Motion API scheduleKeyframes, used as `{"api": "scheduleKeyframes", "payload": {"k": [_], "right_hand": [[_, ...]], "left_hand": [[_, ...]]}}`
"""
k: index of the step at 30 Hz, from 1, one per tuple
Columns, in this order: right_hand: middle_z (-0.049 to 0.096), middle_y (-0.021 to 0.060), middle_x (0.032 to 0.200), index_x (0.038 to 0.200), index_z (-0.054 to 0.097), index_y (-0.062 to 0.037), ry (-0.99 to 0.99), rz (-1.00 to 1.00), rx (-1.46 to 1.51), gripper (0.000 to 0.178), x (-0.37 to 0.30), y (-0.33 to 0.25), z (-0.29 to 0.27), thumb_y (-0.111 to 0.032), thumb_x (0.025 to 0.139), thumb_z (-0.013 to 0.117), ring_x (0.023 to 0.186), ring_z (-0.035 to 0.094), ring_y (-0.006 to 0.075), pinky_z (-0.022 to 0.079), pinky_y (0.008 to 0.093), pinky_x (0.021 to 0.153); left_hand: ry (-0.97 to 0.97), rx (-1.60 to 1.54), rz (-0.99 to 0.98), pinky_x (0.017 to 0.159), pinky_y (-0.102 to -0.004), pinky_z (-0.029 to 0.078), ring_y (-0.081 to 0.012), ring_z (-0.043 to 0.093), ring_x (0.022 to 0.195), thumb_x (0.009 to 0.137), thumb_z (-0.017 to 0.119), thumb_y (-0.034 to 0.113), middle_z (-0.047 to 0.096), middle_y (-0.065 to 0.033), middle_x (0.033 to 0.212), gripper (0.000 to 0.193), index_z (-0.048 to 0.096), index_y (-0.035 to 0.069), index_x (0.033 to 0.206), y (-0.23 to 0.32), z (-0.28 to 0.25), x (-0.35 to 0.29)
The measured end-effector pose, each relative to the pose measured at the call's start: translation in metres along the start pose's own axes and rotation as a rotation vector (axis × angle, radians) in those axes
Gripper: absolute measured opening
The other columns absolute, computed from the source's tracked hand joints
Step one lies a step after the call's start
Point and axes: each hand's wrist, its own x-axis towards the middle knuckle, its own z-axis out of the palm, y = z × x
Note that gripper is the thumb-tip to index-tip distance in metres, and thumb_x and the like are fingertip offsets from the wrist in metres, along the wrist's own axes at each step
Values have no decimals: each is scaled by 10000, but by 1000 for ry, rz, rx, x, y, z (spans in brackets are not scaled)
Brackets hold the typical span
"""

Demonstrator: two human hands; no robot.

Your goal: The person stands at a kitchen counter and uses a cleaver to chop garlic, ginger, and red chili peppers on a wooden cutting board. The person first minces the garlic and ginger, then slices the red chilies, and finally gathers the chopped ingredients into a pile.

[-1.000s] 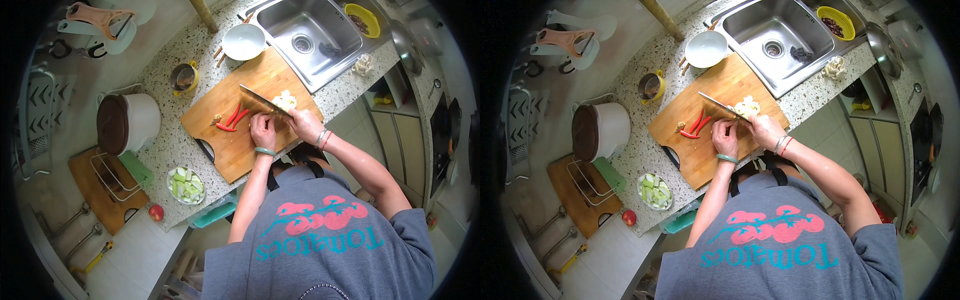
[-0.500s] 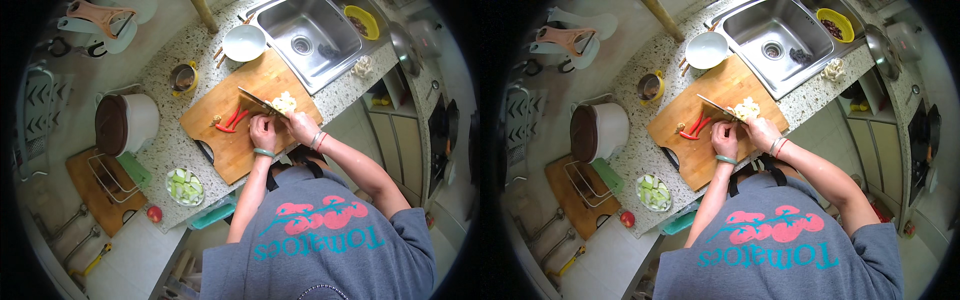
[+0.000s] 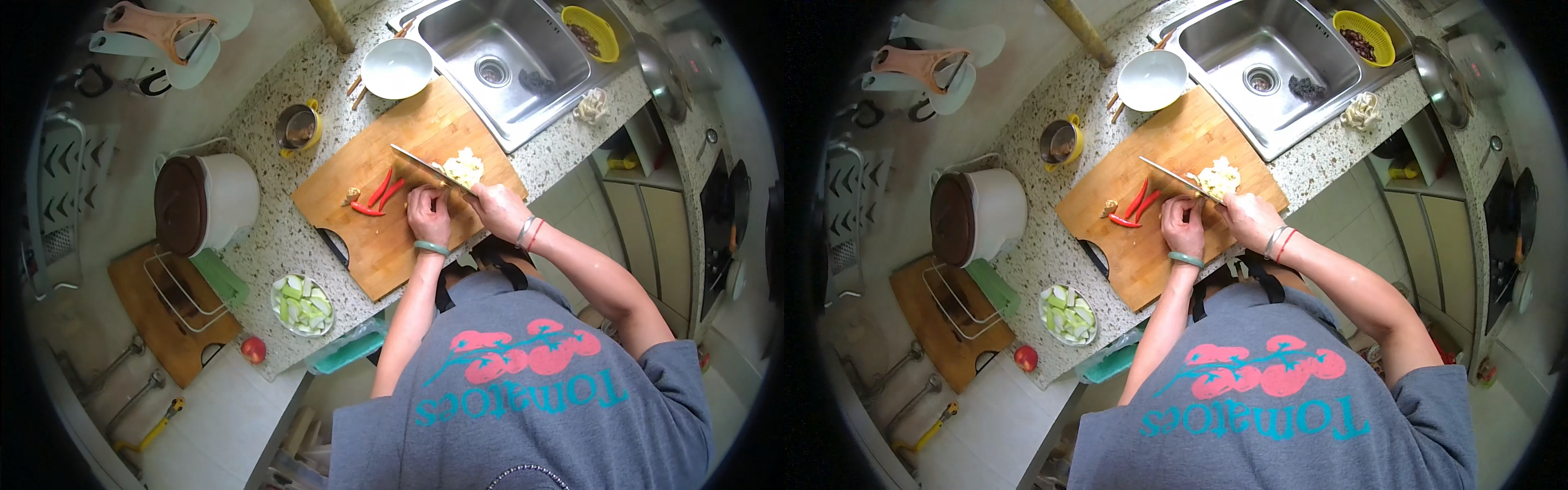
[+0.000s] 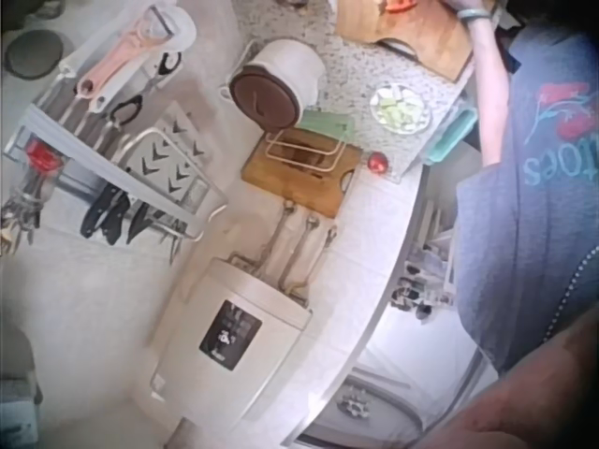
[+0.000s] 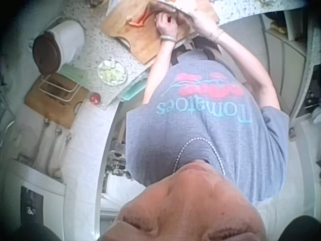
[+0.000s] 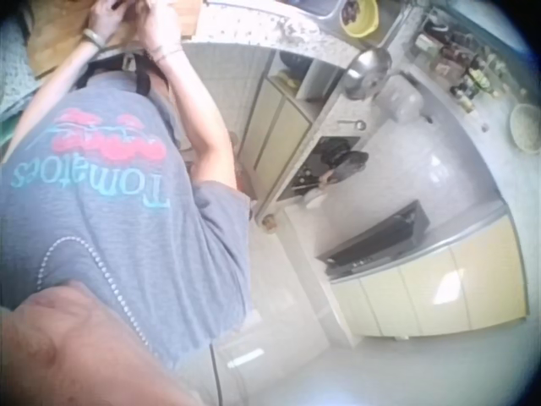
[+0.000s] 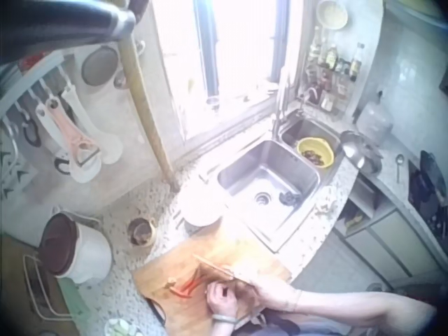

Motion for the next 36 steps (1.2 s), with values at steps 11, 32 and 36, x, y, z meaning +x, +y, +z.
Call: {"api": "scheduleKeyframes", "payload": {"k": [11,32,36], "right_hand": [[633,261,734,913,606,-18,40,-24,-10,193,7,-1,2,-207,942,583,708,621,460,490,541,635],[639,269,775,936,630,-13,11,27,-6,223,16,-6,10,-230,947,580,747,630,456,492,535,658],[650,291,808,911,633,8,-39,58,28,287,8,-5,-5,-263,954,552,798,646,456,511,545,697]], "left_hand": [[-4,-3,12,722,-386,487,-295,599,800,775,746,10,640,-116,843,160,587,19,755,0,0,0],[-53,17,10,759,-422,480,-338,590,828,785,712,19,633,-142,862,137,576,22,774,1,-2,1],[-26,15,26,736,-390,484,-307,598,808,785,732,15,640,-125,846,150,584,22,758,0,-3,1]]}}
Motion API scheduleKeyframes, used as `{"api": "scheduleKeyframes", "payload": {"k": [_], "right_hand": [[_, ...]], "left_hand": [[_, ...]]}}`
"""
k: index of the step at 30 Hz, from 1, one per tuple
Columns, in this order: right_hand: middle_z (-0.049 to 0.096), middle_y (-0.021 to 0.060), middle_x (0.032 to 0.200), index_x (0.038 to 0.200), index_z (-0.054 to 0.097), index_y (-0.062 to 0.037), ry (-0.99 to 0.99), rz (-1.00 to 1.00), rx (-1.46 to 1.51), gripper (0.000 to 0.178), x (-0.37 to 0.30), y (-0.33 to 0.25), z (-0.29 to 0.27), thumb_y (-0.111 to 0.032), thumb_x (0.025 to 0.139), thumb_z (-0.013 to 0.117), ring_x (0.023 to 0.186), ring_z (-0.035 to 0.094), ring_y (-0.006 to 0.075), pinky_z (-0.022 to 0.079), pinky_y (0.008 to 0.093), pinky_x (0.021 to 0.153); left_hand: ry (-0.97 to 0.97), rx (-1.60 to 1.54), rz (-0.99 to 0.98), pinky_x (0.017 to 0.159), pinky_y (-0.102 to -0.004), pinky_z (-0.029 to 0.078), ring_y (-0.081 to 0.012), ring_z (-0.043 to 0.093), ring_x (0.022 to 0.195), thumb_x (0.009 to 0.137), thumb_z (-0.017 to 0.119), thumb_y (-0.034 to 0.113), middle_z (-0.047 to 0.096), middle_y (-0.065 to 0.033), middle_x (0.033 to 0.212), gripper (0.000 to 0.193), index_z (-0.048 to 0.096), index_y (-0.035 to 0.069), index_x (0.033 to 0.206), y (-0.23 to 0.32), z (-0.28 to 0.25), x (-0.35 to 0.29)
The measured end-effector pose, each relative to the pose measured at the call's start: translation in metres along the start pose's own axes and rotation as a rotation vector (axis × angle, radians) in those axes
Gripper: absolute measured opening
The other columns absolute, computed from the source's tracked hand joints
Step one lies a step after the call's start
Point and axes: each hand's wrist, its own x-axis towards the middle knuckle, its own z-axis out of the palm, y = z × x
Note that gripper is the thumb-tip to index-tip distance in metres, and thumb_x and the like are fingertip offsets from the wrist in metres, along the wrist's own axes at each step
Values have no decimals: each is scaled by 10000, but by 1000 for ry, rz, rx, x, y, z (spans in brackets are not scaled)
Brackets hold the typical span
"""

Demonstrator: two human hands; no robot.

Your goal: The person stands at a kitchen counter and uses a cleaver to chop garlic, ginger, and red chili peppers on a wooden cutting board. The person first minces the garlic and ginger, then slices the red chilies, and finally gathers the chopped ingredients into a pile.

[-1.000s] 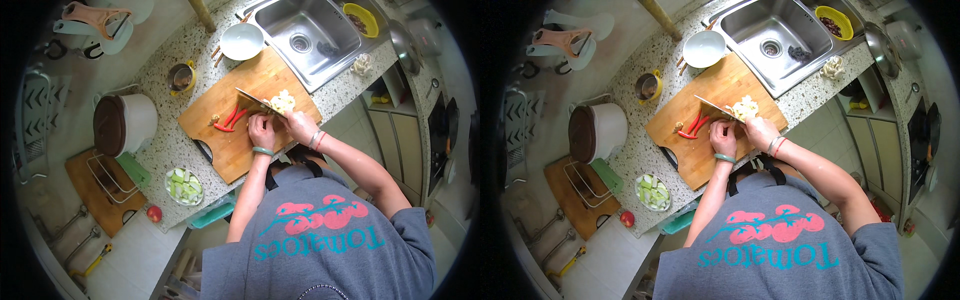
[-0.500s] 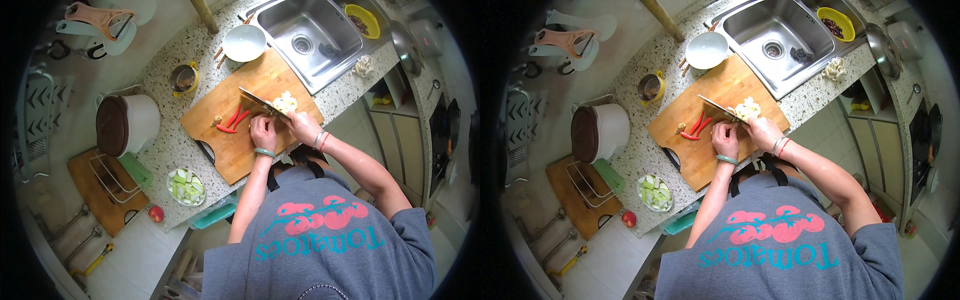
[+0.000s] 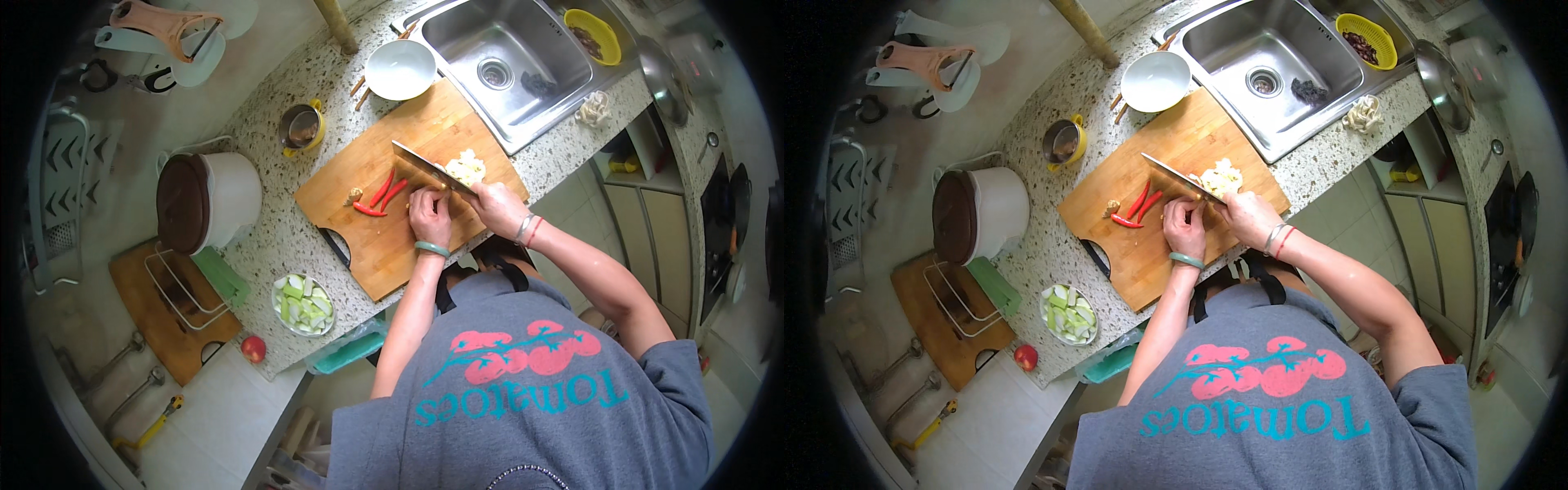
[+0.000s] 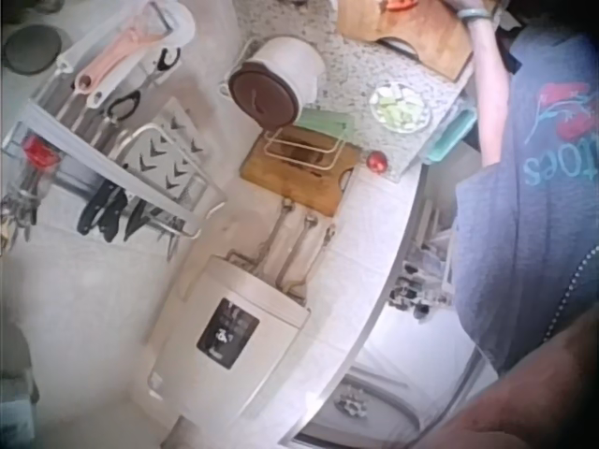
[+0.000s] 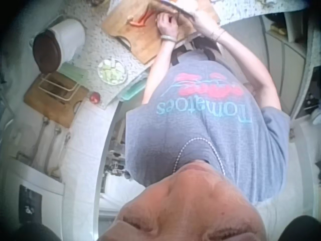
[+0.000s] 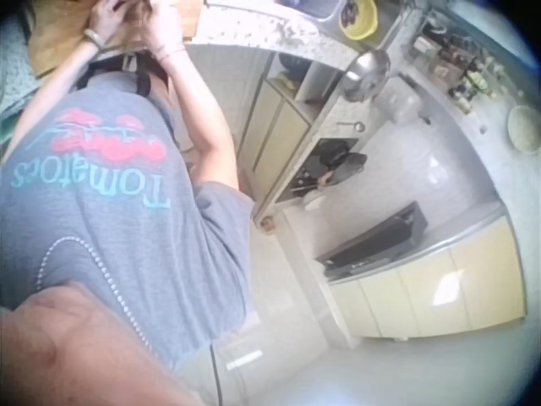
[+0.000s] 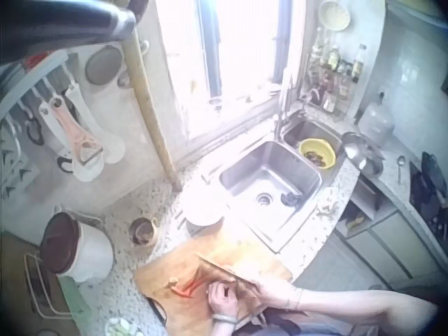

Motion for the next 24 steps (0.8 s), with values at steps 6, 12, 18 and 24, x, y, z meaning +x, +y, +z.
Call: {"api": "scheduleKeyframes", "payload": {"k": [6,12,18,24], "right_hand": [[639,259,766,957,651,-16,-4,33,-9,230,3,3,6,-235,942,581,760,633,442,501,520,671],[640,263,785,937,654,-7,78,-24,13,237,16,1,17,-231,939,576,764,628,451,502,515,678],[657,278,820,909,655,8,25,-1,34,298,6,-3,-2,-271,951,560,820,645,458,512,534,724],[654,282,806,906,658,4,-34,48,-42,300,1,2,4,-278,950,566,798,645,457,513,539,714]], "left_hand": [[-19,-21,-16,747,-401,482,-318,595,819,784,724,15,637,-131,854,148,577,22,762,-2,2,-1],[-35,-32,4,755,-406,483,-327,593,835,784,701,-1,630,-135,857,129,574,22,776,0,0,0],[-39,-53,-20,770,-413,484,-331,591,848,787,680,-10,624,-146,889,115,570,24,788,-3,1,-2],[-45,-37,-11,765,-414,482,-332,589,844,794,697,12,626,-142,884,136,562,23,781,-3,-1,-2]]}}
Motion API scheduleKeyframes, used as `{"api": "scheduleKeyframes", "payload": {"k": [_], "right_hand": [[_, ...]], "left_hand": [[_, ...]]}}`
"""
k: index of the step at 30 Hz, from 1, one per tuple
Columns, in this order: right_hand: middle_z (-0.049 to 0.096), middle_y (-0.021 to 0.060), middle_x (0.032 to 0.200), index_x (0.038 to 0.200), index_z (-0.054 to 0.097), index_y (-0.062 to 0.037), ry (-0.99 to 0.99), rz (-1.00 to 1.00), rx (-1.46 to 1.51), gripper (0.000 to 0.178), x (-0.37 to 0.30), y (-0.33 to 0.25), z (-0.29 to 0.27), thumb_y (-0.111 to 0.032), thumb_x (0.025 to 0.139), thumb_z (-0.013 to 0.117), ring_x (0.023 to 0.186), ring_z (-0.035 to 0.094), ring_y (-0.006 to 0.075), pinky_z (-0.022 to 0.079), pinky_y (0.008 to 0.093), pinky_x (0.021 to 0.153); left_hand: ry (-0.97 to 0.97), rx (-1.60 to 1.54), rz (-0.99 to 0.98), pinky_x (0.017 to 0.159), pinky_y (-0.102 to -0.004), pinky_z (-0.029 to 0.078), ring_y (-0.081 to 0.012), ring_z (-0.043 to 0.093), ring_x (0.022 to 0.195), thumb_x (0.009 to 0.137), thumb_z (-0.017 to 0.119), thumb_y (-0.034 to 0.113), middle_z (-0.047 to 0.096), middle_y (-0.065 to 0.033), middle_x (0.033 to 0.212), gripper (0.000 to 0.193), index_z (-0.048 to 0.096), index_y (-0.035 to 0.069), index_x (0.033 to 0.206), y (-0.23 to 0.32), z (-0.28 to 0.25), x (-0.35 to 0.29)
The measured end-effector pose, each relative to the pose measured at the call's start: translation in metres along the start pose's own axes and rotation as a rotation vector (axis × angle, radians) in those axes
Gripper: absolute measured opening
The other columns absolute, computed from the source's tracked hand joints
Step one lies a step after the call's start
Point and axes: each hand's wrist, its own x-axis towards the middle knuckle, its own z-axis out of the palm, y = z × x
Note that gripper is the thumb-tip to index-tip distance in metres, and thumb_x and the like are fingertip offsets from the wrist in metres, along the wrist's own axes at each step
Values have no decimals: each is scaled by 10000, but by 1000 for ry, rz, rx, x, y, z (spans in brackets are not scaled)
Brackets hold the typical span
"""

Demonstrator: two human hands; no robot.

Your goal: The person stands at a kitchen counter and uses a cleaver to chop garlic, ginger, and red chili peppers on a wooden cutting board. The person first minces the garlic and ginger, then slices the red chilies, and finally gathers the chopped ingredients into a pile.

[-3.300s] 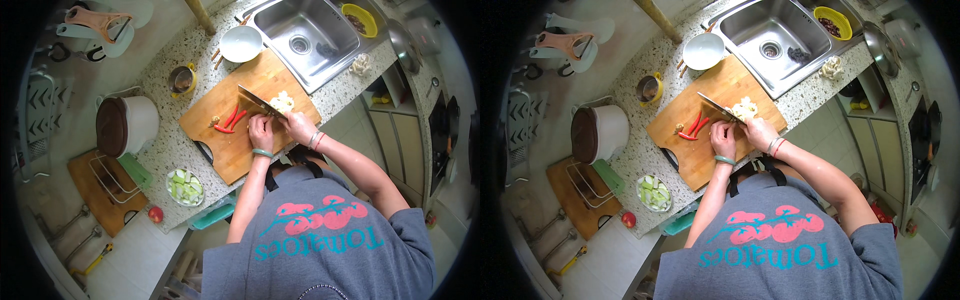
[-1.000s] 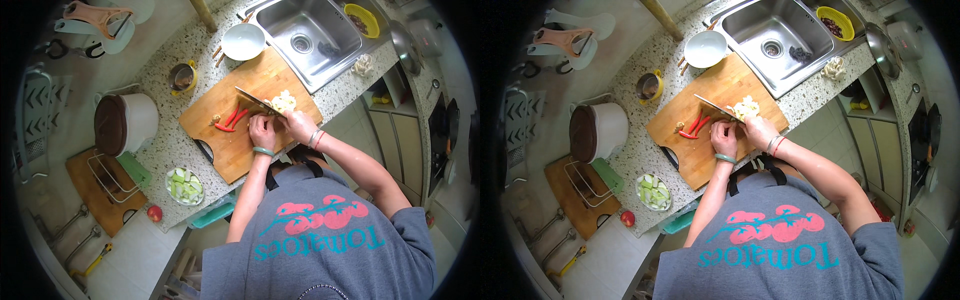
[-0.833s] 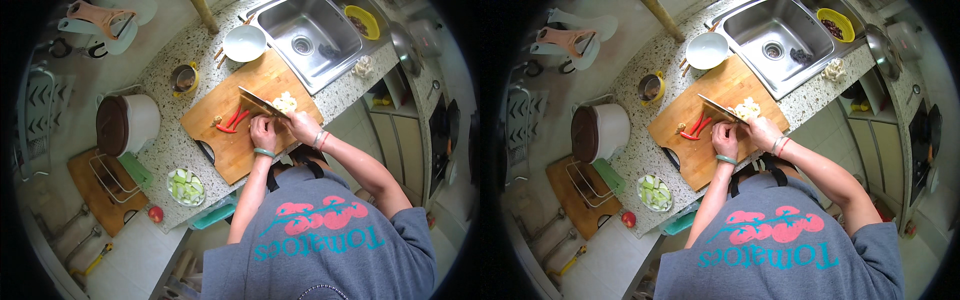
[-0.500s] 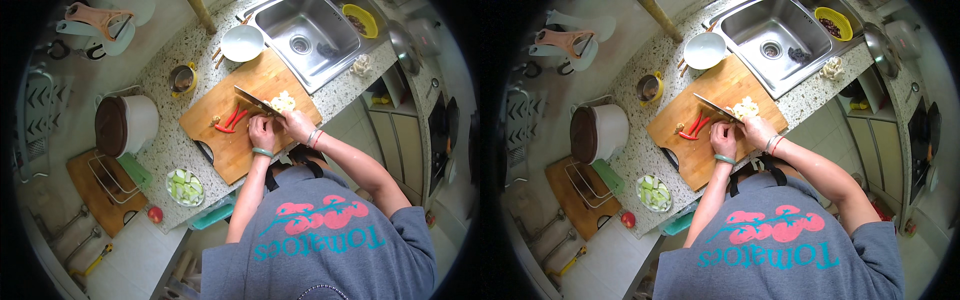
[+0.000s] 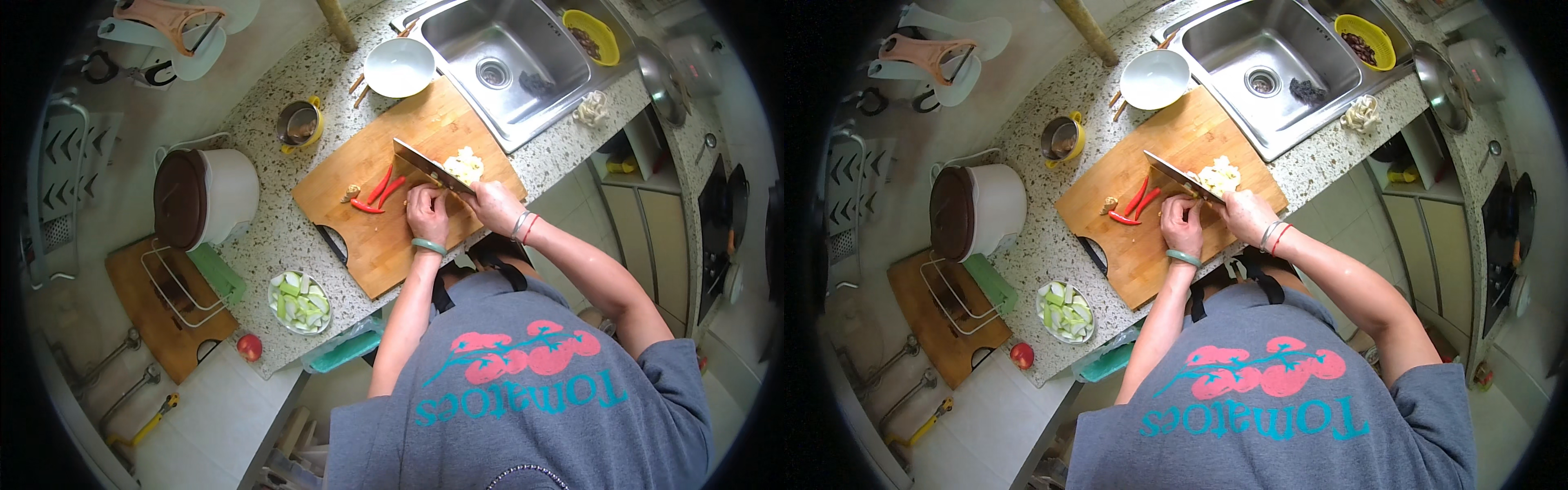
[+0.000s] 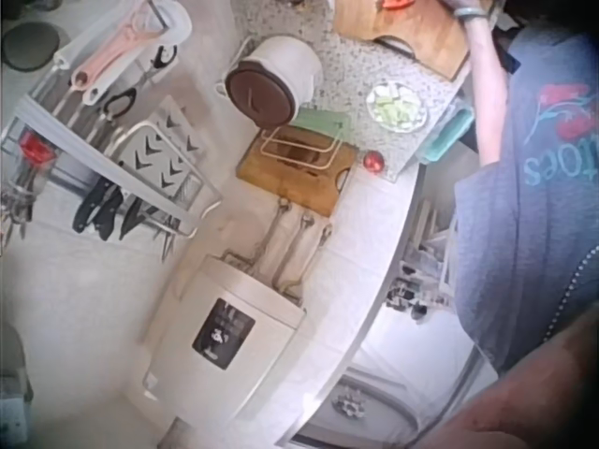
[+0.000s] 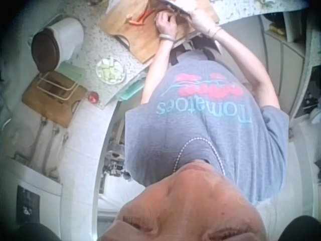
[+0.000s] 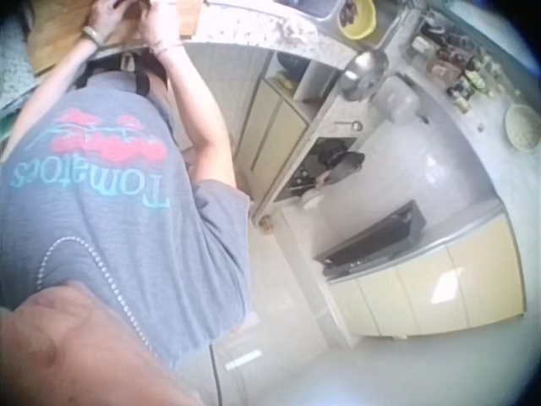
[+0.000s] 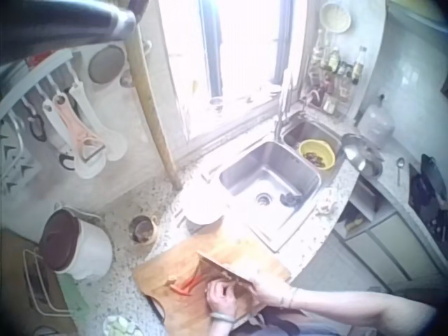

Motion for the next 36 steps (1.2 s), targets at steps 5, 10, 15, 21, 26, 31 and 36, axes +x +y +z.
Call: {"api": "scheduleKeyframes", "payload": {"k": [5,10,15,21,26,31,36], "right_hand": [[655,280,805,922,658,2,49,-25,64,290,6,-5,1,-271,951,564,794,645,456,514,538,713],[658,278,812,907,657,-1,25,-34,54,285,2,-3,-6,-264,953,556,803,647,454,513,542,718],[662,275,818,894,653,-6,-19,7,-20,289,0,-3,-1,-276,947,564,811,651,450,513,543,720],[655,281,816,905,656,1,41,1,67,272,7,-8,2,-257,938,575,801,644,461,510,542,715],[648,283,802,913,657,8,64,-37,83,266,2,-2,-4,-245,943,579,793,641,458,508,534,706],[646,293,786,892,658,24,6,-12,40,298,3,-3,-5,-256,944,572,797,649,455,516,533,713],[646,297,785,891,659,21,-14,-7,77,295,7,-2,-3,-259,937,579,798,648,459,517,534,725]], "left_hand": [[-15,12,1,765,-412,482,-333,589,844,796,701,18,626,-140,880,137,565,24,782,0,-1,2],[-2,4,-4,766,-412,482,-337,588,845,796,696,11,625,-144,879,131,566,22,781,1,0,1],[23,19,14,724,-388,478,-306,588,801,791,718,5,622,-128,837,159,566,19,750,0,0,0],[-5,10,28,736,-386,480,-307,592,809,797,714,2,628,-126,853,154,565,13,757,-1,-2,3],[-18,15,5,793,-420,481,-338,587,878,795,685,3,622,-142,912,124,562,13,789,-1,-1,1],[-5,1,5,778,-405,483,-320,592,855,795,695,1,628,-131,893,126,570,15,779,-1,-1,-1],[-7,-18,28,739,-376,487,-298,599,818,790,713,-9,638,-114,860,138,580,20,764,0,-1,2]]}}
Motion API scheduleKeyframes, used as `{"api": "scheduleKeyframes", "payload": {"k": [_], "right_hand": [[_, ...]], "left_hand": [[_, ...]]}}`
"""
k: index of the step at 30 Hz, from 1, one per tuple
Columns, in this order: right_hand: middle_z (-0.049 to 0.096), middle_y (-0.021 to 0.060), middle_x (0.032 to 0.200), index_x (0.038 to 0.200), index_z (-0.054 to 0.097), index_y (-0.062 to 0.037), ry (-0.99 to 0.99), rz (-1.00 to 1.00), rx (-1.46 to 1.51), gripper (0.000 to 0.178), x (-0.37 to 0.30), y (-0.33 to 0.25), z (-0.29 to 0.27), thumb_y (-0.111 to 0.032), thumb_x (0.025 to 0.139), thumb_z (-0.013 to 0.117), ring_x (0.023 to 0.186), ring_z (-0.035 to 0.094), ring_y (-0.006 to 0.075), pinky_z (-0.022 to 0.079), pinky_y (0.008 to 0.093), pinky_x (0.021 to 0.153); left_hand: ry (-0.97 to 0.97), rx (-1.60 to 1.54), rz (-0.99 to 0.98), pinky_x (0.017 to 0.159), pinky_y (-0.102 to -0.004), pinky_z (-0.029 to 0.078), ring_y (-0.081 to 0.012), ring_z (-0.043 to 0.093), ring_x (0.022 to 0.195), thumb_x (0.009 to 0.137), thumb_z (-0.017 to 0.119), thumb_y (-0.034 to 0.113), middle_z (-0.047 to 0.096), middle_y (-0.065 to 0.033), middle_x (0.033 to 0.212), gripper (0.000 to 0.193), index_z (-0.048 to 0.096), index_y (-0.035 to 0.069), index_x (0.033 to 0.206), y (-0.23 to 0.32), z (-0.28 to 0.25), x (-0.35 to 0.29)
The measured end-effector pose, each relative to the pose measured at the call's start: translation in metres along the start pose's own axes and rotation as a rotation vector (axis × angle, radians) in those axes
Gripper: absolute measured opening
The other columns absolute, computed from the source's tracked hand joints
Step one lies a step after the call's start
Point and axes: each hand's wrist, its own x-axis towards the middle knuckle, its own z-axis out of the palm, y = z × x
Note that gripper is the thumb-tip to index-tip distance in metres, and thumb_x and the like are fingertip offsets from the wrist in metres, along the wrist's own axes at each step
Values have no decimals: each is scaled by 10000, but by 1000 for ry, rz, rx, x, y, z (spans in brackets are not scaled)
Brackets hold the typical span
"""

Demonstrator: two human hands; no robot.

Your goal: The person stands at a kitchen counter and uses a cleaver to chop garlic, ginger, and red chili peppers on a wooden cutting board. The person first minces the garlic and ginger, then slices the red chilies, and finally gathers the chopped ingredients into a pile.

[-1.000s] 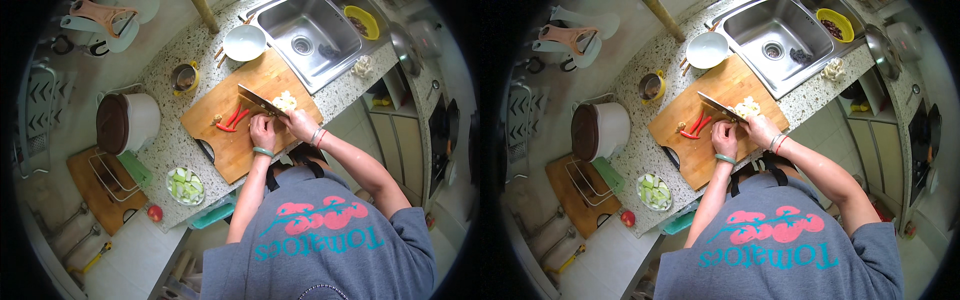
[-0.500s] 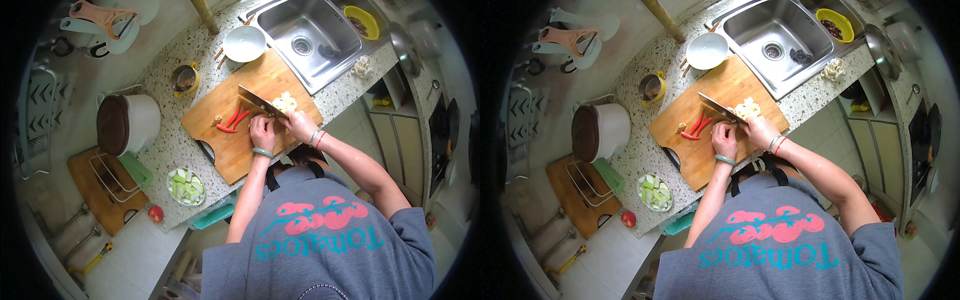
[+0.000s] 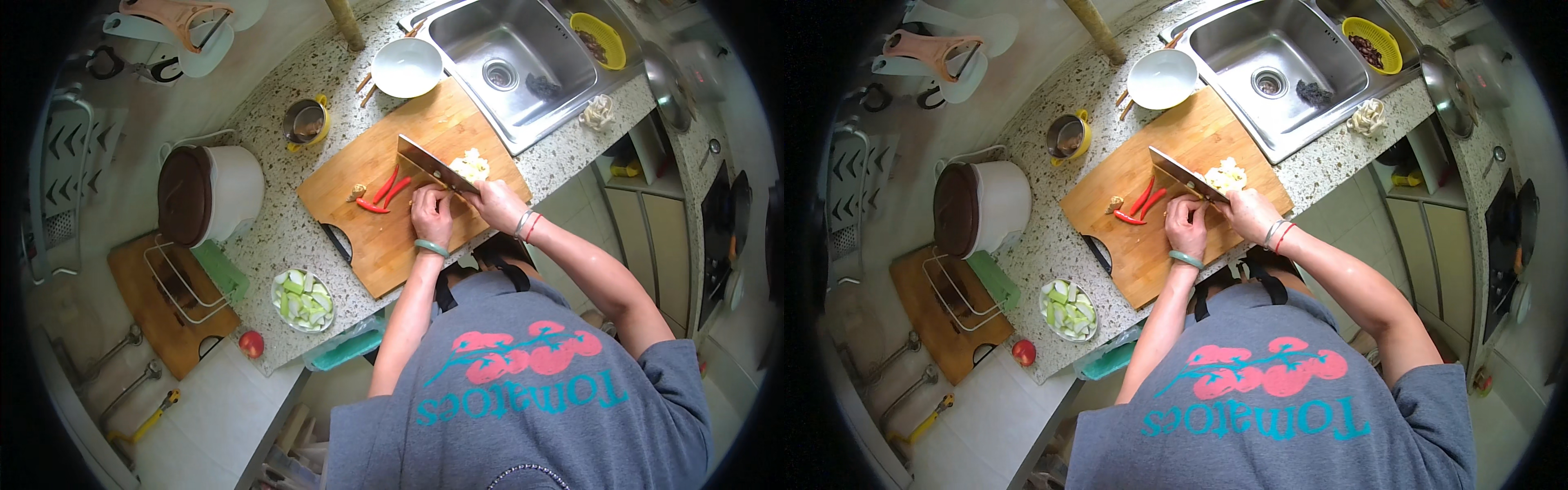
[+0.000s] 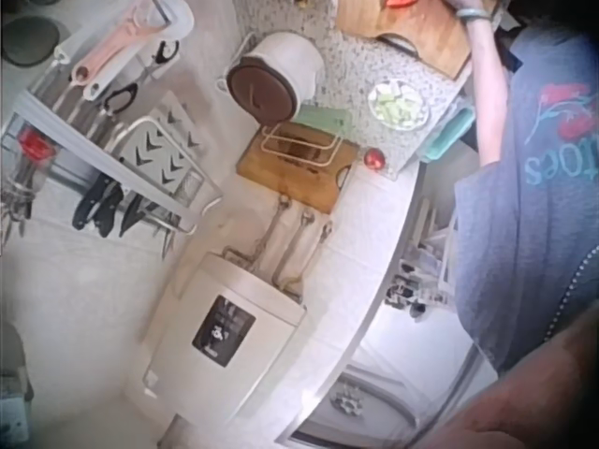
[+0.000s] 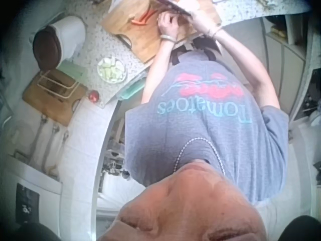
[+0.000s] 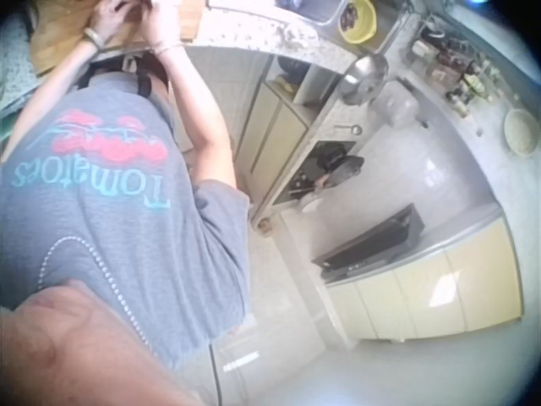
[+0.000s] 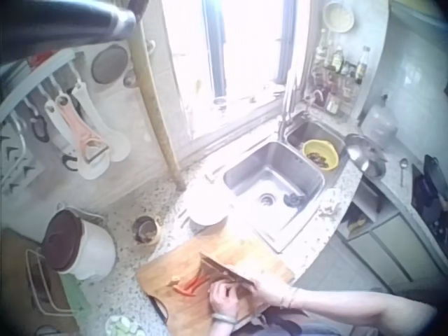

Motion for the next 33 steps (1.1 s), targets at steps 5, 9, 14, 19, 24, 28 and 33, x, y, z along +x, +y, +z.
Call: {"api": "scheduleKeyframes", "payload": {"k": [5,9,14,19,24,28,33], "right_hand": [[647,291,798,902,660,1,76,-18,8,261,0,-6,4,-248,930,587,797,644,462,518,528,718],[635,286,803,937,657,0,98,-54,5,258,-3,1,1,-249,944,588,793,629,462,506,526,695],[636,298,807,923,656,7,27,-28,-19,285,-7,4,-1,-265,952,576,790,633,467,509,535,697],[640,300,779,876,645,17,-21,-55,-13,301,1,4,-1,-263,952,564,783,642,466,513,542,701],[652,288,816,857,642,19,90,-9,-64,282,0,-7,18,-240,940,565,806,649,456,518,532,721],[659,263,850,912,655,-3,137,-70,69,238,3,-7,8,-221,941,564,838,636,459,509,522,743],[642,268,840,984,659,-8,107,2,139,259,-5,1,-18,-251,952,576,829,636,443,514,500,715]], "left_hand": [[-28,23,-1,763,-397,482,-318,594,838,785,702,-6,633,-129,875,132,574,22,776,-2,-4,-1],[-16,12,0,770,-408,478,-326,590,844,787,696,-1,627,-137,885,125,573,22,784,0,-4,0],[-8,-13,-19,768,-405,481,-321,591,839,789,692,-4,623,-133,878,114,580,22,784,0,-3,-1],[-23,-14,-16,760,-402,483,-320,589,831,788,688,-9,623,-128,862,107,586,23,780,1,-5,-2],[-40,-5,-9,761,-375,494,-298,607,845,770,706,-24,636,-125,874,109,608,22,778,-4,-3,1],[-17,5,16,762,-379,486,-300,598,839,773,713,-13,627,-121,880,118,601,22,782,1,-6,1],[-25,-16,-22,764,-390,482,-308,587,847,767,714,-15,603,-126,891,142,582,23,800,-1,-3,0]]}}
